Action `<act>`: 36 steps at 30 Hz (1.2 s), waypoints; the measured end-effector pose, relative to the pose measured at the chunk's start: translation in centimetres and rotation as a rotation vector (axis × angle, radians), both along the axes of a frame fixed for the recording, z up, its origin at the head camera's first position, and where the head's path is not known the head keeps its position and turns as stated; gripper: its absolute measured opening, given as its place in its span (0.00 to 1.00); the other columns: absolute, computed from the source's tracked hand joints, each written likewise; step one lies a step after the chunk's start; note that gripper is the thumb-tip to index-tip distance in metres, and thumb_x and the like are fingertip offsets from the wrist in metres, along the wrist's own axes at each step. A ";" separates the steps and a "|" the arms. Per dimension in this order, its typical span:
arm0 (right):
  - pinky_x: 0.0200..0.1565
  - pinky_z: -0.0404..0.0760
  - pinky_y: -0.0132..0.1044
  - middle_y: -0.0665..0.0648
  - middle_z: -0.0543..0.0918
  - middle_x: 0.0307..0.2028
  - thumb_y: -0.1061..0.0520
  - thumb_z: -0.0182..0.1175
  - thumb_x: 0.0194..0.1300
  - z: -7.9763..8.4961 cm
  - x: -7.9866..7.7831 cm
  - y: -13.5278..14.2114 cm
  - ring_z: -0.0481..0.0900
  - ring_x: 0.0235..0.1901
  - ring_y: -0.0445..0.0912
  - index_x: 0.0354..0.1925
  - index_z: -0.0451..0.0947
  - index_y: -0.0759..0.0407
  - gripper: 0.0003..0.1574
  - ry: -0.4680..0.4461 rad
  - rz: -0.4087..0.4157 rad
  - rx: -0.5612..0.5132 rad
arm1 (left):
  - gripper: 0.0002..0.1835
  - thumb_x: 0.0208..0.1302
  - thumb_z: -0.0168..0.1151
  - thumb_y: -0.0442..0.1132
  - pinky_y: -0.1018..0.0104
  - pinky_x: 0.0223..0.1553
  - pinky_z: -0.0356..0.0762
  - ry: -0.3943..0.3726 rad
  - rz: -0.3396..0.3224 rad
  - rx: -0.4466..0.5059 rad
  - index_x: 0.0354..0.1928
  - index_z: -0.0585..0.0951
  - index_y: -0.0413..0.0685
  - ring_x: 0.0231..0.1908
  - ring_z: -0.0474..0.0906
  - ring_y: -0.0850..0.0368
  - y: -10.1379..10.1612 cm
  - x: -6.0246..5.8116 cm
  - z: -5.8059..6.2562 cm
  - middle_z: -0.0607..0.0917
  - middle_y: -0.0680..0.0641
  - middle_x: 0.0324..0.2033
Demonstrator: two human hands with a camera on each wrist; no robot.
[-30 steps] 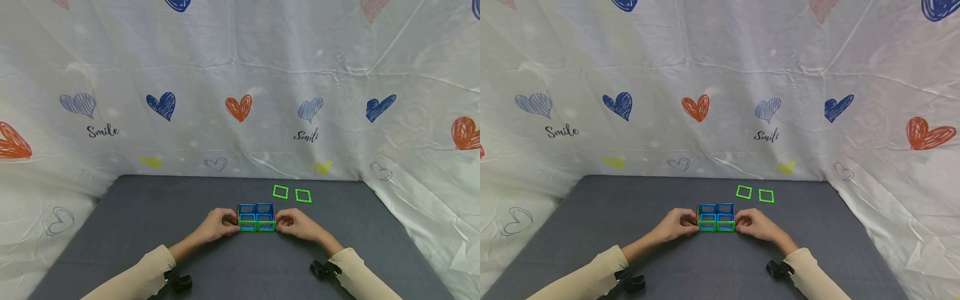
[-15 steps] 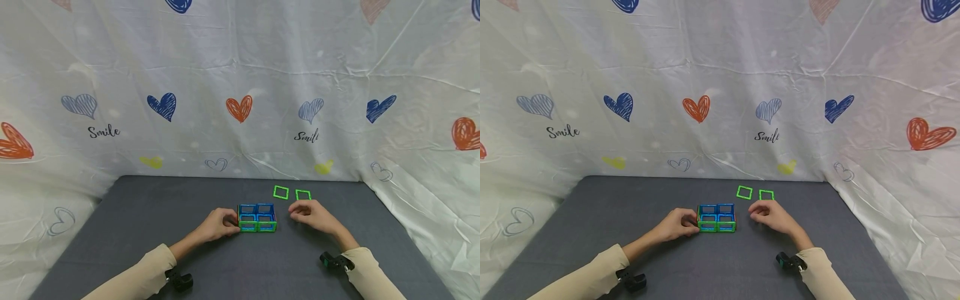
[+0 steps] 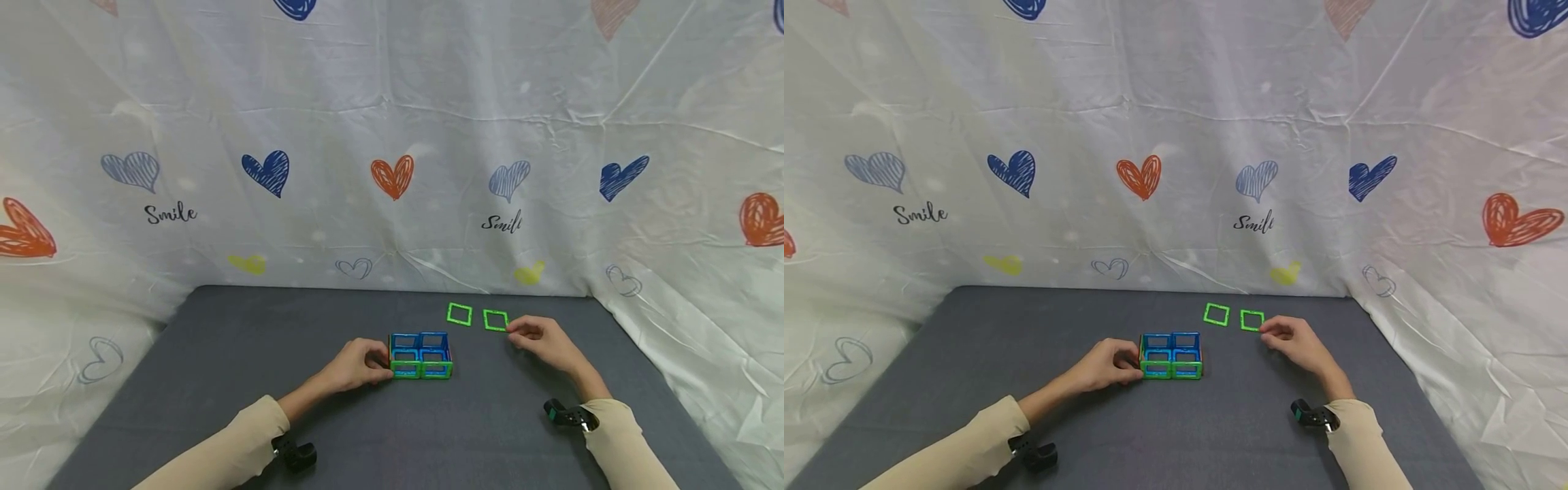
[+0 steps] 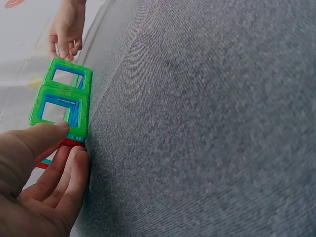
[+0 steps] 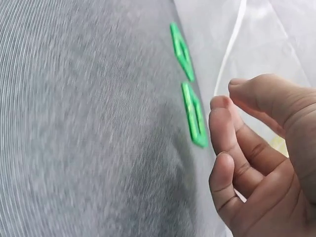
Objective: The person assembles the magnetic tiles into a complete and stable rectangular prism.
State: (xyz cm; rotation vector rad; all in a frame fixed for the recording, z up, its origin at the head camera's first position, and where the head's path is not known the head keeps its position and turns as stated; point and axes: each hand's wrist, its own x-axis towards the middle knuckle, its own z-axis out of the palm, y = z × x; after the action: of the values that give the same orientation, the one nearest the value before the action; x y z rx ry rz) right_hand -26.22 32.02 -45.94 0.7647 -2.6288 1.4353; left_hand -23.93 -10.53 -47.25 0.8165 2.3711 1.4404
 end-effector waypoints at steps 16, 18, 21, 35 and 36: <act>0.34 0.73 0.41 0.53 0.79 0.36 0.53 0.74 0.63 -0.1 -2.4 0.1 0.73 0.31 0.45 0.52 0.83 0.61 0.22 0.076 -0.088 0.291 | 0.05 0.64 0.72 0.32 0.62 0.28 0.83 0.020 -0.016 -0.038 0.39 0.84 0.43 0.34 0.87 0.58 -0.3 -0.3 0.4 0.85 0.51 0.37; 0.34 0.72 0.42 0.55 0.78 0.37 0.52 0.76 0.61 -0.1 -2.8 0.1 0.72 0.31 0.46 0.53 0.82 0.61 0.26 0.071 -0.090 0.313 | 0.05 0.64 0.72 0.32 0.63 0.28 0.83 0.022 -0.019 -0.043 0.39 0.84 0.43 0.34 0.87 0.57 -0.3 -0.2 0.4 0.85 0.51 0.37; 0.34 0.70 0.43 0.56 0.77 0.37 0.51 0.78 0.58 0.0 -3.3 0.1 0.69 0.31 0.47 0.54 0.81 0.62 0.30 0.068 -0.093 0.332 | 0.05 0.65 0.72 0.33 0.63 0.28 0.83 0.024 -0.021 -0.052 0.39 0.84 0.43 0.35 0.87 0.56 -0.3 -0.1 0.4 0.85 0.51 0.37; 0.34 0.66 0.43 0.55 0.73 0.35 0.48 0.79 0.56 -0.5 -4.6 0.5 0.66 0.31 0.48 0.55 0.81 0.61 0.33 -0.018 -0.068 0.348 | 0.05 0.65 0.71 0.33 0.64 0.29 0.82 0.032 -0.021 -0.093 0.40 0.84 0.45 0.35 0.86 0.59 -0.3 0.1 0.7 0.84 0.52 0.37; 0.34 0.66 0.43 0.54 0.73 0.35 0.48 0.79 0.56 -0.5 -4.7 0.5 0.66 0.31 0.48 0.54 0.82 0.61 0.32 -0.024 -0.066 0.347 | 0.05 0.65 0.71 0.33 0.64 0.29 0.82 0.032 -0.021 -0.093 0.39 0.83 0.45 0.35 0.86 0.59 -0.3 0.1 0.7 0.84 0.52 0.37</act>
State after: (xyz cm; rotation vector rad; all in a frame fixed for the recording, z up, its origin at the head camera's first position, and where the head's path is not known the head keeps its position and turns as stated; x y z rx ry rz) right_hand -30.96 32.56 -46.48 0.6791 -2.9314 0.9884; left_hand -23.83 -10.87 -46.55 0.8444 2.4250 1.3077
